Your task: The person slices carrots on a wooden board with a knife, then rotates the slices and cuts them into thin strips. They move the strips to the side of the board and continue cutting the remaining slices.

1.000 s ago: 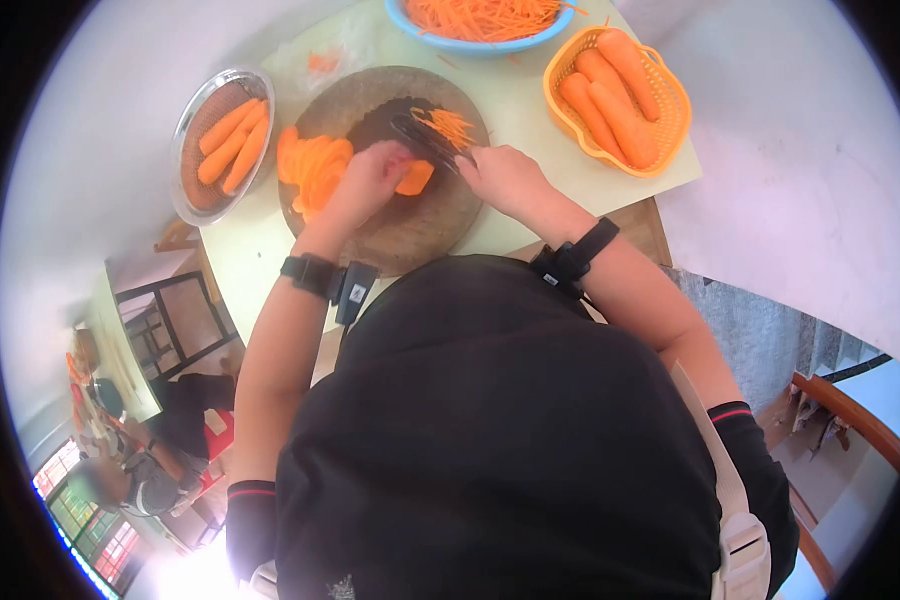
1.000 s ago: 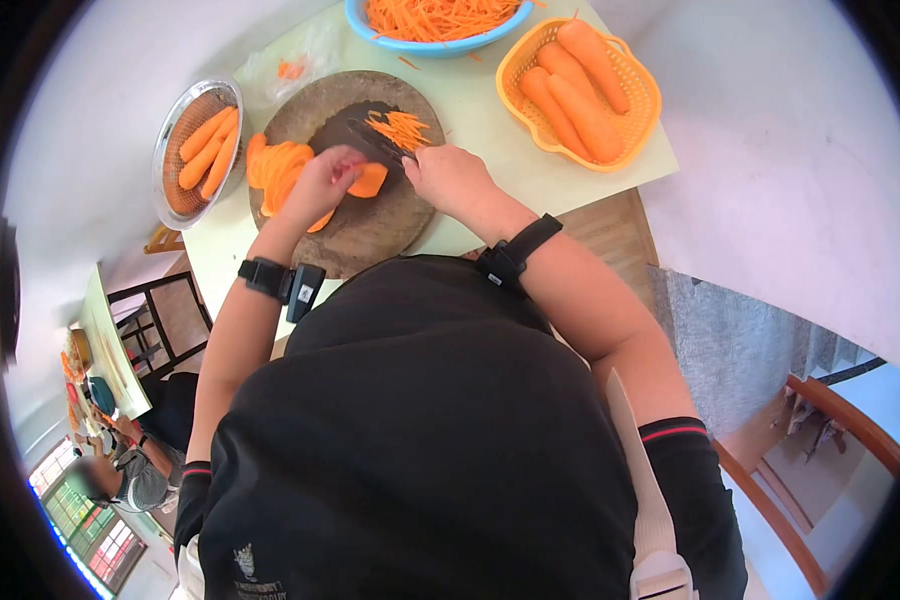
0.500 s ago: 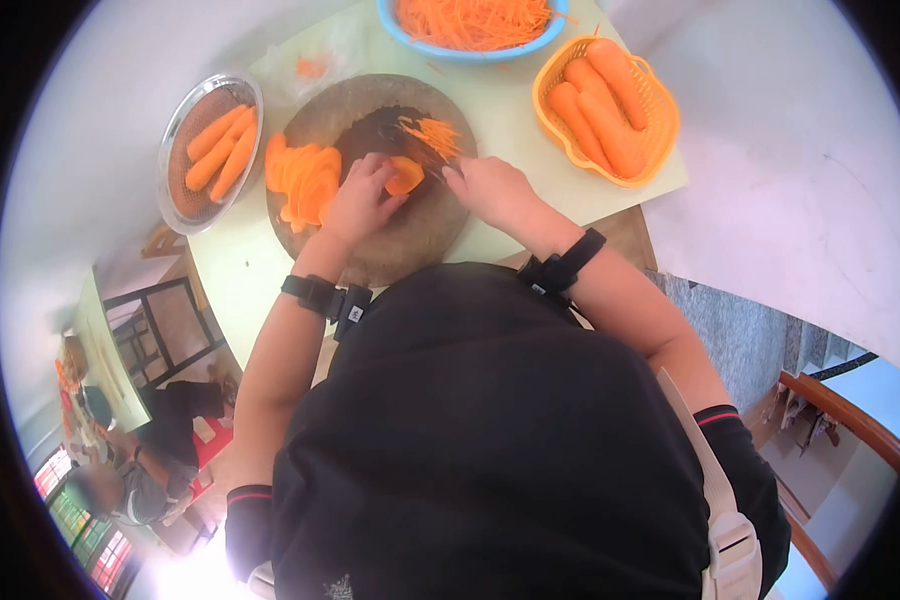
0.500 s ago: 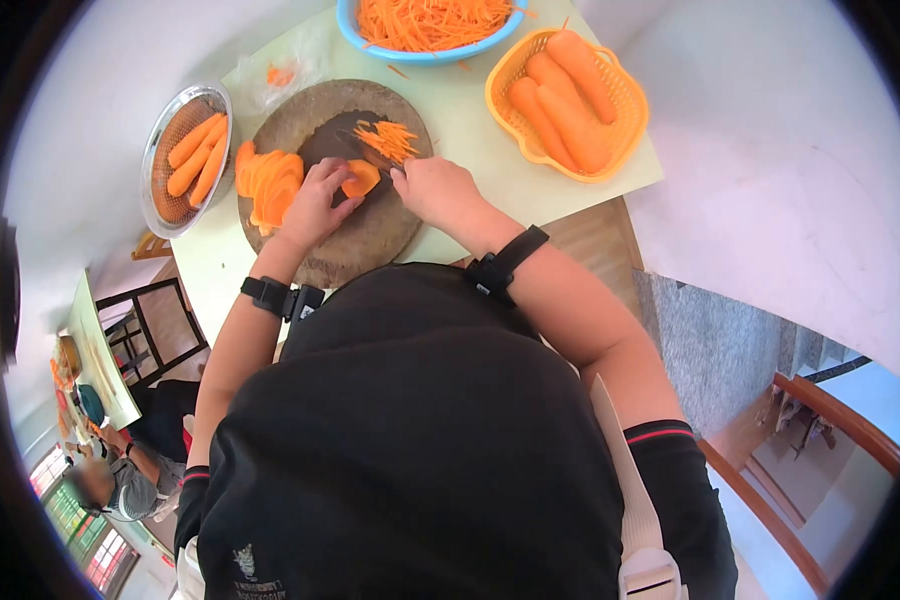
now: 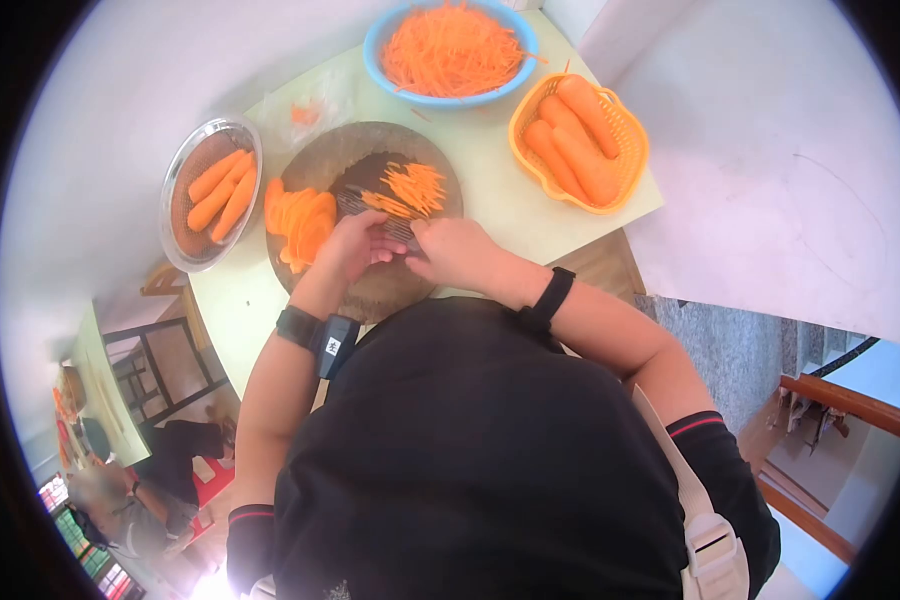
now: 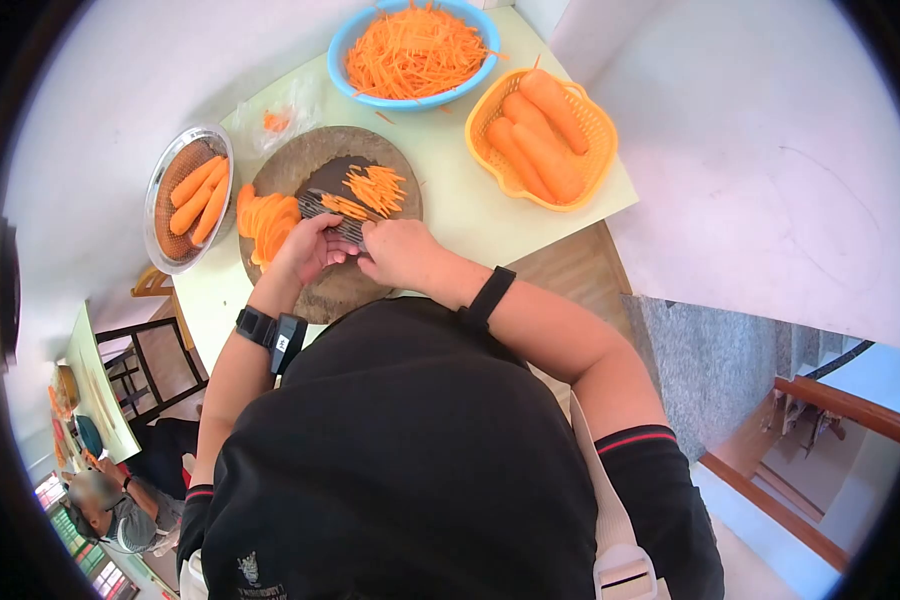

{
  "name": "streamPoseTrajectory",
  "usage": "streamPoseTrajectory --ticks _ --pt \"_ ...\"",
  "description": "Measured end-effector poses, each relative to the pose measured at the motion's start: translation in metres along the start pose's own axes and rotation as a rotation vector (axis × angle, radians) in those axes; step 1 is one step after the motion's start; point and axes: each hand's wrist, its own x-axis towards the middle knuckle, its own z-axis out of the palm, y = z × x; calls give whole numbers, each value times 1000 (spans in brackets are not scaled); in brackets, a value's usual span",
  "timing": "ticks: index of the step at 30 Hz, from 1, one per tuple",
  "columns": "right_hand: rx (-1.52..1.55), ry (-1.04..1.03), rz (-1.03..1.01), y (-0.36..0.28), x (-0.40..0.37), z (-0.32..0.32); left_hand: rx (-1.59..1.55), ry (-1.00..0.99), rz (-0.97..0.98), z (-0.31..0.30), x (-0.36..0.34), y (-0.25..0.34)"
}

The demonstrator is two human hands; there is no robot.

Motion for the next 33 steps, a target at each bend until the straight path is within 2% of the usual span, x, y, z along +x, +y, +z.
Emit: streamPoseTrajectory --ticks 3,4,5,6,7,9,11,14,17,19,26,33 --pt "85 -34 -6 -3 -1 -37 -46 48 46 -8 -1 -2" --pt "234 75 -3 -6 0 -64 -45 26 58 -12 -3 -2" --pt "387 180 0 -12 -2 -100 -46 7 67 -15 -6 -4" --pt "445 117 8 -26 -16 -164 -50 15 61 -18 -7 -5" --pt "469 165 -71 -31 -35 -201 -68 29 70 -20 -7 -5" --pt "360 287 -275 -24 -90 -257 -75 50 71 -23 -12 -6" --pt "252 384 -279 -9 -122 -281 -71 71 86 -22 -15 -3" --pt "102 493 -65 27 -153 -282 -83 83 74 -23 -17 -3" --pt "-11 516 194 72 -168 -259 -59 50 63 -21 -21 -1" --pt "-45 512 291 93 -171 -243 -59 45 76 -25 -23 -2" --pt "-42 539 400 110 -171 -228 -78 42 60 -37 -23 -5" --pt "-54 535 407 111 -170 -225 -20 40 100 -27 -28 0"
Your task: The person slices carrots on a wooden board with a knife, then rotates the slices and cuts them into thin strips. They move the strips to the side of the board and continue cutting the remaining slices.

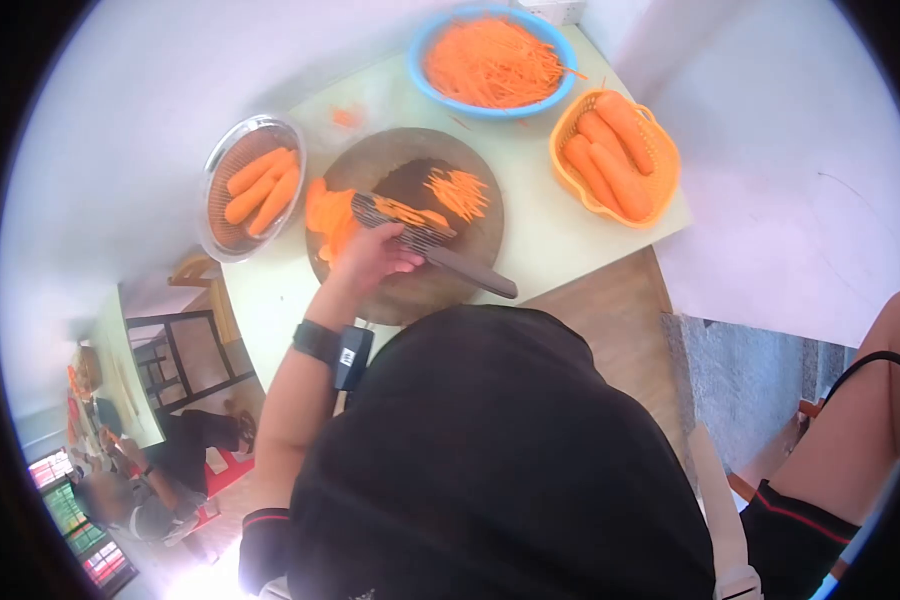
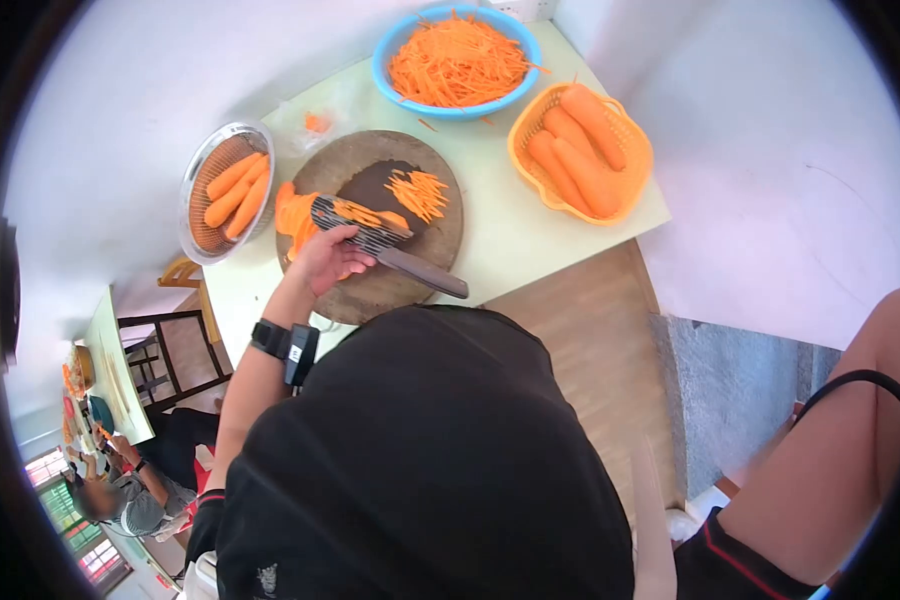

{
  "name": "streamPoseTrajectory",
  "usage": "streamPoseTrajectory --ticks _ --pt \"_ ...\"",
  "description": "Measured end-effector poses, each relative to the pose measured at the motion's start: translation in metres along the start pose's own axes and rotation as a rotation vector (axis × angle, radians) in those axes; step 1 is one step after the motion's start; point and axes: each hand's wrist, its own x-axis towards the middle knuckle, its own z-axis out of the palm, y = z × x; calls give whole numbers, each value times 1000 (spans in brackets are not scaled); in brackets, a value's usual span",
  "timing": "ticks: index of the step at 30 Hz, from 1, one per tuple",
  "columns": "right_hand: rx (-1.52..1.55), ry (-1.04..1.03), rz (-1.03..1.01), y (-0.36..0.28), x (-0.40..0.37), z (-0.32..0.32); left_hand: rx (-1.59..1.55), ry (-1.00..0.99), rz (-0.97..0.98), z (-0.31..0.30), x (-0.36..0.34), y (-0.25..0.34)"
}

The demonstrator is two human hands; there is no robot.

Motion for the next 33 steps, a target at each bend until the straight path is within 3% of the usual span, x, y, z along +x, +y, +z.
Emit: streamPoseTrajectory --ticks 33 --pt "2 36 20 11 -4 12 17 14 -50 0 12 0"
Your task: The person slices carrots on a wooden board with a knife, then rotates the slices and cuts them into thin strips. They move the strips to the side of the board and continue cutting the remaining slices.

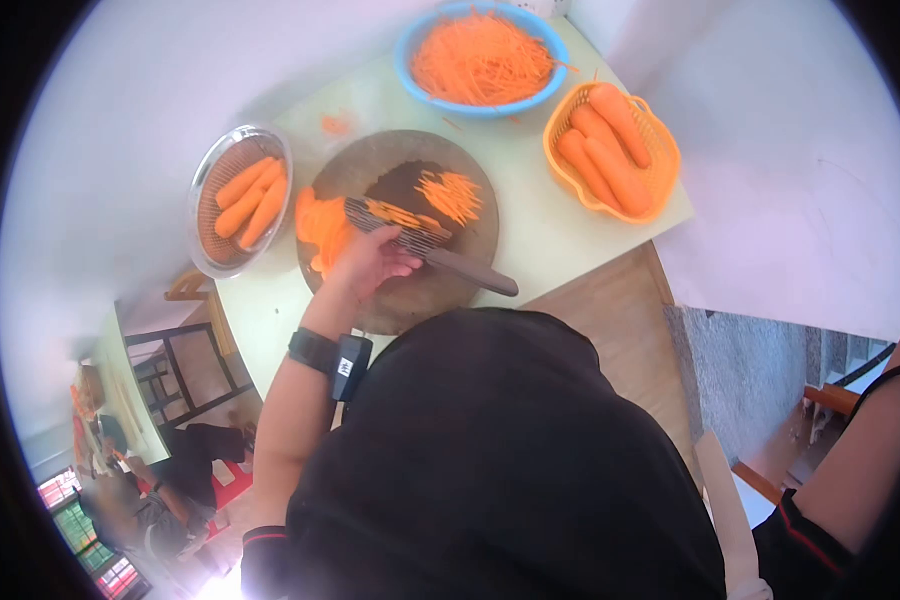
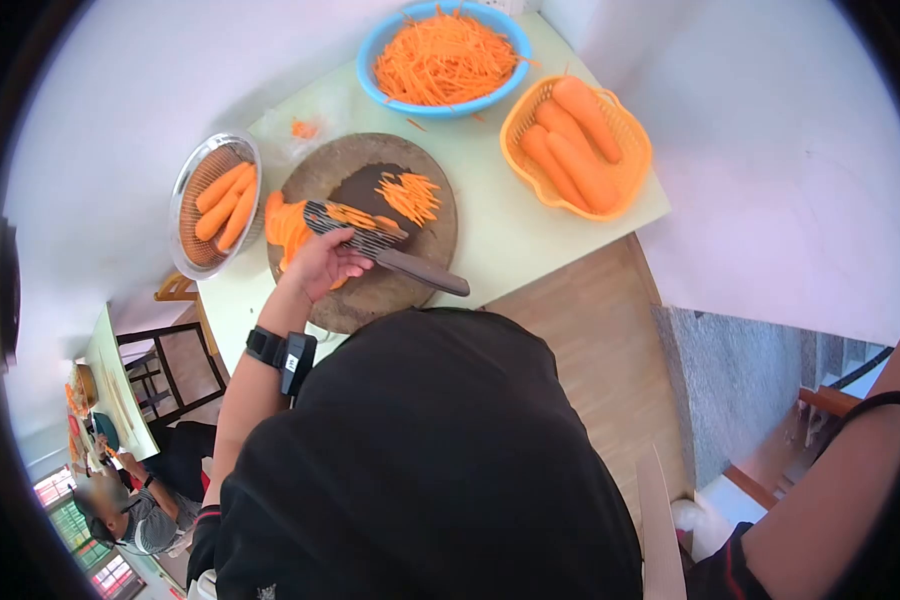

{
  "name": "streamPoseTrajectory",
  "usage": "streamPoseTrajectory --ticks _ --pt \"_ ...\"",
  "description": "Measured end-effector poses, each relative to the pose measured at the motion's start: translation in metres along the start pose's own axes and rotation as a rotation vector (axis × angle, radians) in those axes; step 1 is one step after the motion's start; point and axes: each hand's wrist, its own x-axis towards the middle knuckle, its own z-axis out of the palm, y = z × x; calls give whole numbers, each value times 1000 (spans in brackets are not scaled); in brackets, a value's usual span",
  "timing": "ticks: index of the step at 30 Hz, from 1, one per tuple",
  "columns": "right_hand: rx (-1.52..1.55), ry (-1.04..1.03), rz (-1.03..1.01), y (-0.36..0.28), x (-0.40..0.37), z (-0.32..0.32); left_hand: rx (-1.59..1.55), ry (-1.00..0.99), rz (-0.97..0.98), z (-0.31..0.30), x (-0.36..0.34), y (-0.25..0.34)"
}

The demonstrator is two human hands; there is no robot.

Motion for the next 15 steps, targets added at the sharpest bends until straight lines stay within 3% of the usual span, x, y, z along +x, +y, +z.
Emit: streamPoseTrajectory --ticks 15 --pt "19 27 -31 8 0 -5 -11 -4 38 1 -3 0"
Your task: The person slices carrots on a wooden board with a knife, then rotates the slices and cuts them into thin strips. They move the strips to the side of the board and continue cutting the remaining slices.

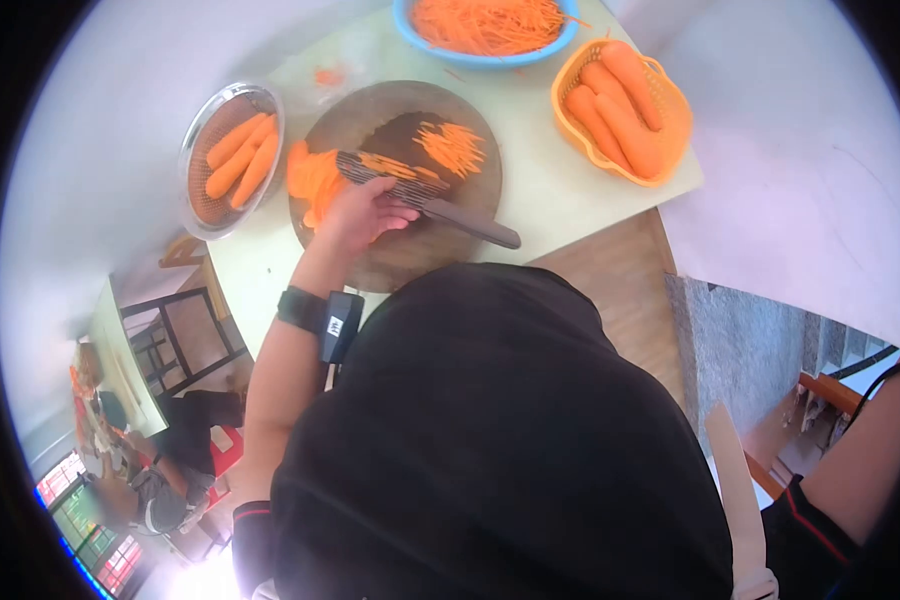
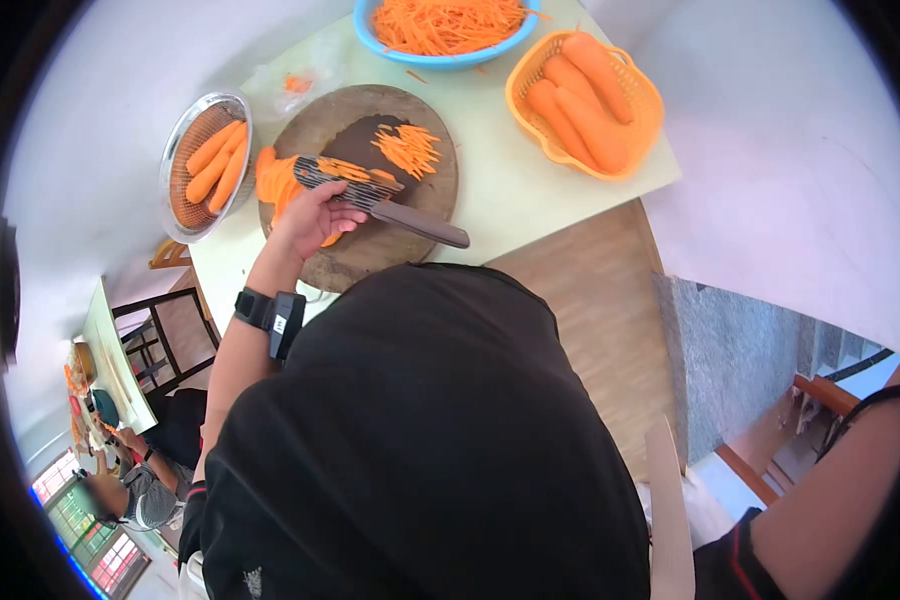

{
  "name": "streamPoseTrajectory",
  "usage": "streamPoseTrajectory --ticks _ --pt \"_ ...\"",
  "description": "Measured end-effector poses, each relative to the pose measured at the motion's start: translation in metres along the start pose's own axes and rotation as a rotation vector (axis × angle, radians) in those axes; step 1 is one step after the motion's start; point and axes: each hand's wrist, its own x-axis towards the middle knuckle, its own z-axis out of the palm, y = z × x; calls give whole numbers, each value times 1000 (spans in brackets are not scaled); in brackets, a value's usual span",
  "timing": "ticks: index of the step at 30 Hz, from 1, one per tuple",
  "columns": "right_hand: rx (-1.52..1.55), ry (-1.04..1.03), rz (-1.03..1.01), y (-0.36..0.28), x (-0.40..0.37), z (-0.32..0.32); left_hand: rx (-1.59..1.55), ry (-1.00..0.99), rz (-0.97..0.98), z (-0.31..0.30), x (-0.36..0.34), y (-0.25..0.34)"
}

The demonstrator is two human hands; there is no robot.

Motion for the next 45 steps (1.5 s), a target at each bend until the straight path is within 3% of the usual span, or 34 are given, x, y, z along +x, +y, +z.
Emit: streamPoseTrajectory --ticks 4,9,13,15,17,18,20,24,27,29,31,32,34,36,38,42,44,45 --pt "43 88 -110 -16 4 -24 -33 3 -8 1 4 -1" --pt "224 197 -412 -87 15 -53 14 38 13 5 -1 6" --pt "488 25 -593 -141 22 -5 -5 -29 53 3 2 7" --pt "609 -266 -475 -150 17 74 0 13 49 8 0 8" --pt "655 -613 -16 -137 -8 160 14 29 41 13 1 8" --pt "568 -565 -203 -123 -20 200 28 51 37 15 2 9" --pt "283 -553 -382 -130 -34 222 36 50 37 18 6 5" --pt "242 -700 -260 -138 -40 247 36 29 51 33 14 0" --pt "211 -556 -256 -132 -40 263 -55 -12 52 42 6 8" --pt "346 -466 -243 -127 -37 270 -124 -50 49 42 -3 15" --pt "413 -514 -168 -130 -29 263 -38 -9 221 32 -7 15" --pt "481 -555 -91 -132 -26 258 -43 -6 212 24 -5 11" --pt "514 -659 13 -134 -20 255 301 143 364 1 3 -3" --pt "549 -762 114 -140 -15 251 360 160 386 -15 10 -17" --pt "528 -827 227 -146 -12 249 699 203 493 -24 12 -29" --pt "567 -675 127 -138 -18 265 916 195 625 0 3 -34" --pt "536 -637 101 -136 -18 265 1328 174 1006 3 8 -37" --pt "532 -640 100 -136 -17 264 1347 146 938 3 12 -41"
